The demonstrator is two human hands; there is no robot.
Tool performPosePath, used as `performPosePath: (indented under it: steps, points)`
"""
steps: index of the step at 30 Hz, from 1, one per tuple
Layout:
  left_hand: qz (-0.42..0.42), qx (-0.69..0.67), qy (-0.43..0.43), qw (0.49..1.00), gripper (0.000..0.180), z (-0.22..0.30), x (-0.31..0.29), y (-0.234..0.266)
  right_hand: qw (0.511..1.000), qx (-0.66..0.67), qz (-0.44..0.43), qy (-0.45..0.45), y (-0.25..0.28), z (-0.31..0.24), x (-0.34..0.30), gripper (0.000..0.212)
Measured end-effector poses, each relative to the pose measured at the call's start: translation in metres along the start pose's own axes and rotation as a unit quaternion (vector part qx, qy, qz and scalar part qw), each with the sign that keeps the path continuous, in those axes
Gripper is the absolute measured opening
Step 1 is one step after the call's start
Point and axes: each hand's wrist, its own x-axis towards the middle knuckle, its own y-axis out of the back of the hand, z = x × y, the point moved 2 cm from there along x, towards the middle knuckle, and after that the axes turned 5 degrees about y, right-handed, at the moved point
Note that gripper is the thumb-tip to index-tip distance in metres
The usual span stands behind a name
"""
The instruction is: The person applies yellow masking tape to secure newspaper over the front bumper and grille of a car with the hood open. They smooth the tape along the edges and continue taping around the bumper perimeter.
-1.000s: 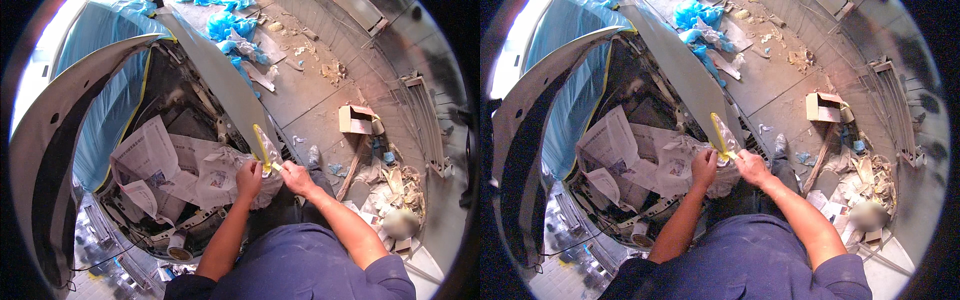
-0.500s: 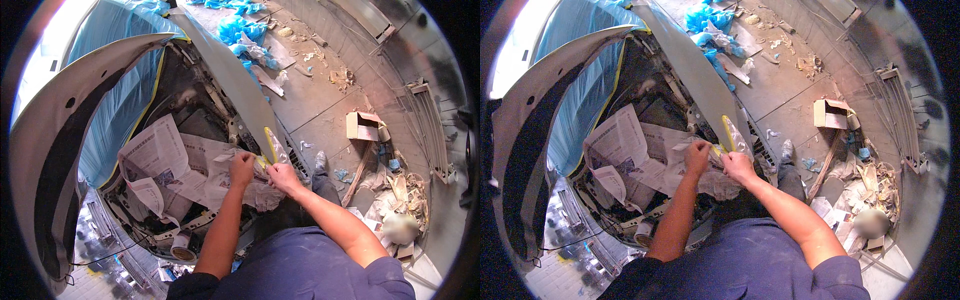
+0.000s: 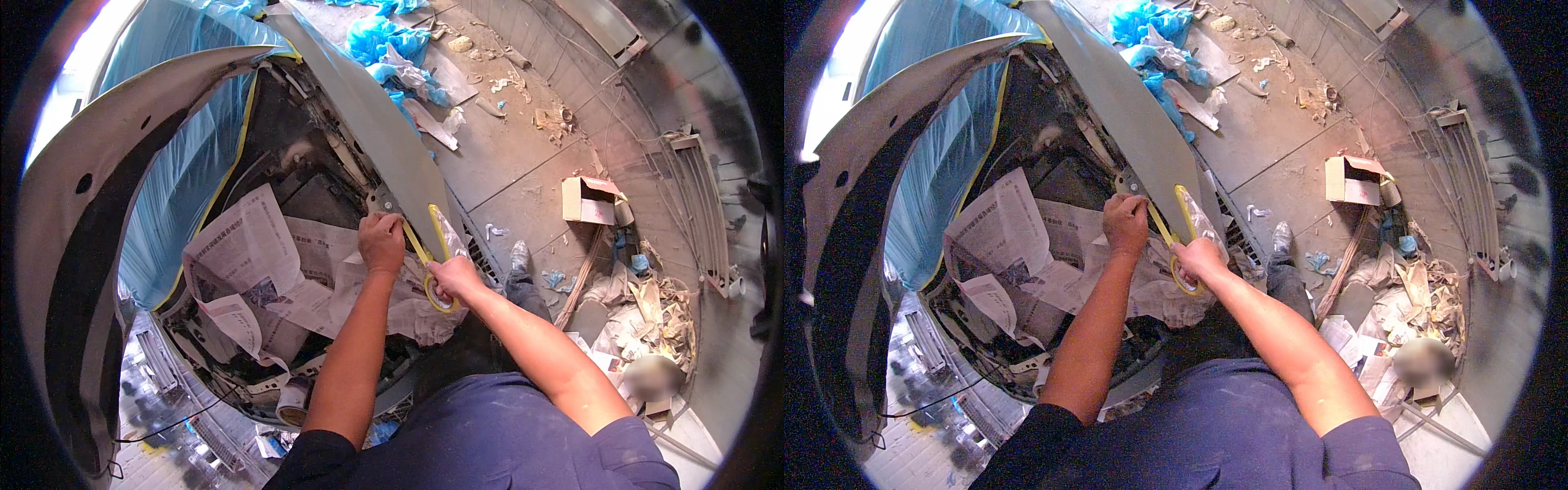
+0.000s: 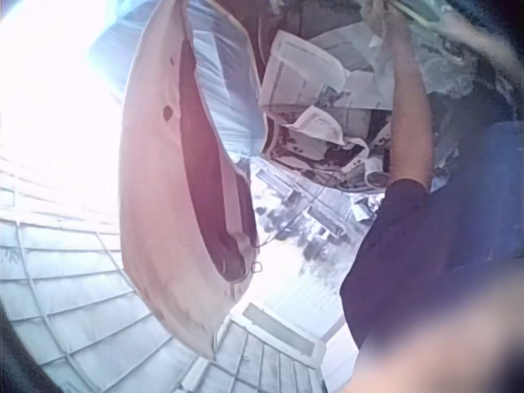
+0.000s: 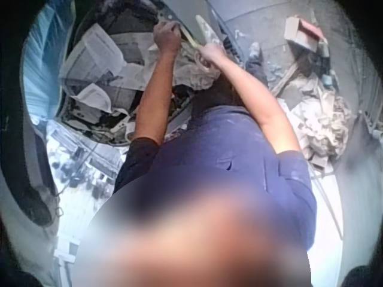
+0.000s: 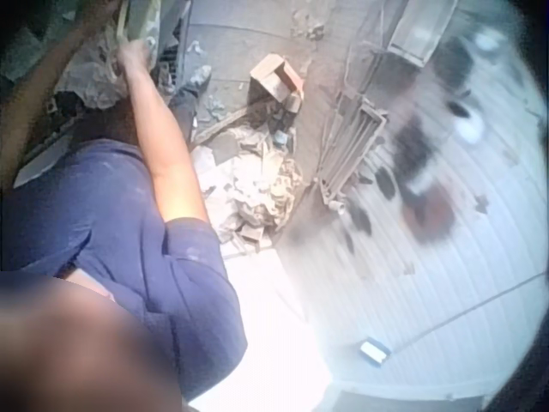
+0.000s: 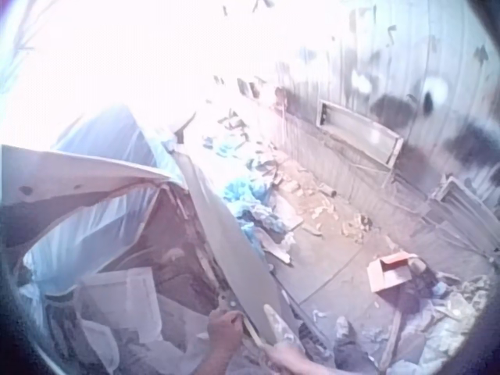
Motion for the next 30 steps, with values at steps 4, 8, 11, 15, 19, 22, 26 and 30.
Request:
performPosePath:
  steps: [4,8,11,15,19,22,26,30]
  points:
    - [-0.005,0.017,0.007,1.0,0.005,0.0,0.003,-0.002,0.999,-0.033,-0.006,0.002,-0.001,-0.002,0.006,0.047]
    - [0.0,0.036,0.032,0.999,0.008,0.006,0.005,-0.005,0.999,-0.037,-0.004,-0.013,0.0,0.0,0.012,0.048]
    - [0.027,-0.038,0.149,0.988,0.012,0.006,0.006,-0.007,0.999,-0.047,-0.007,-0.008,0.0,0.001,0.017,0.048]
    - [-0.01,0.077,0.02,0.997,0.013,0.006,0.007,-0.007,0.998,-0.057,-0.007,-0.003,0.001,0.004,0.021,0.047]
    - [-0.003,0.077,-0.009,0.997,0.013,0.004,0.002,-0.007,0.998,-0.062,-0.012,-0.003,0.002,0.005,0.022,0.046]
    - [-0.018,0.078,0.008,0.997,0.016,0.003,0.001,-0.007,0.999,-0.046,-0.009,-0.012,0.003,0.004,0.02,0.046]
    - [-0.076,0.082,0.021,0.994,0.028,0.003,-0.001,-0.001,0.998,-0.057,-0.004,-0.006,0.004,0.001,0.017,0.046]
    - [-0.109,0.077,0.005,0.991,0.042,0.006,-0.005,0.004,0.996,-0.084,-0.004,-0.008,0.007,-0.005,0.016,0.047]
